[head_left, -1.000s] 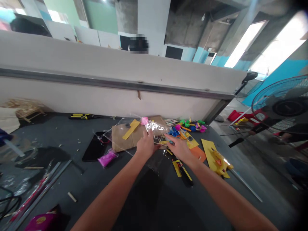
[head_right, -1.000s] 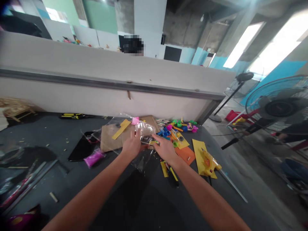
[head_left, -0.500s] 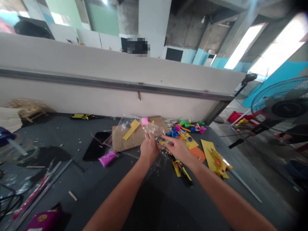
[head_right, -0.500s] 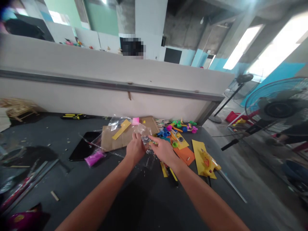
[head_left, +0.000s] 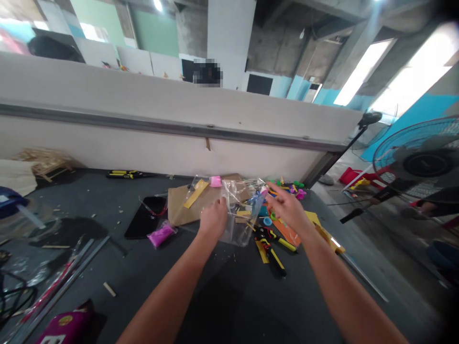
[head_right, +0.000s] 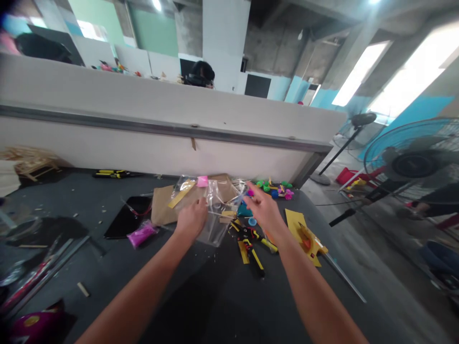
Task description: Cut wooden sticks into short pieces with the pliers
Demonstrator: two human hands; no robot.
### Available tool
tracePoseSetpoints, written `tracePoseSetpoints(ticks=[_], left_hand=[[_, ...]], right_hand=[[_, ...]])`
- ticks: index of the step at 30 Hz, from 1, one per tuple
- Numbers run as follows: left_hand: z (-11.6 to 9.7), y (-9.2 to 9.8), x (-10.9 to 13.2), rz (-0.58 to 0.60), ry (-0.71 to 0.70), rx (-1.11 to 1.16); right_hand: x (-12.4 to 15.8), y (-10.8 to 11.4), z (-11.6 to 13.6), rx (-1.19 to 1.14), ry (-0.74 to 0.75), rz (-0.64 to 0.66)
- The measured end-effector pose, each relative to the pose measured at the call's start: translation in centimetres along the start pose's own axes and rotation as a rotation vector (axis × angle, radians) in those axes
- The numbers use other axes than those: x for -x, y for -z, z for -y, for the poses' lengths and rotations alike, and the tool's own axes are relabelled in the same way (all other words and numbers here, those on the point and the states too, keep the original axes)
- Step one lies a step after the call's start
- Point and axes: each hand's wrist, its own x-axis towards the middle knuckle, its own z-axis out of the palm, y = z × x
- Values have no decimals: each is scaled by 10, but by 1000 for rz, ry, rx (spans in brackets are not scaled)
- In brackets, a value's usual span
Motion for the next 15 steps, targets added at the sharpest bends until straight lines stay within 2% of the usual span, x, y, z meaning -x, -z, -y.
tracePoseSetpoints(ticks=[2, 3, 4, 6, 7, 10, 13, 15], left_hand=[[-5, 1, -1, -3, -36, 0], [-8, 2, -2, -9, -50, -2], [-10, 4, -3, -17, -57, -3], [-13, 8, -4, -36, -52, -2], [-14, 10, -4, -46, -44, 1], [-17, 19, -1, -74, -34, 35], [-21, 25, 3, -93, -77, 91], [-23, 28, 5, -116, -119, 115]], right_hand=[[6, 11, 26, -171, 18, -98], [9, 13, 39, -260, 33, -88], [10, 11, 50, -352, 39, -33], [8, -3, 61, -470, -8, 177], [4, -15, 61, -495, -51, 240], [-19, -58, 44, -535, -315, 430], [-43, -93, 24, -523, -320, 469], [-54, -105, 18, -506, -300, 469]])
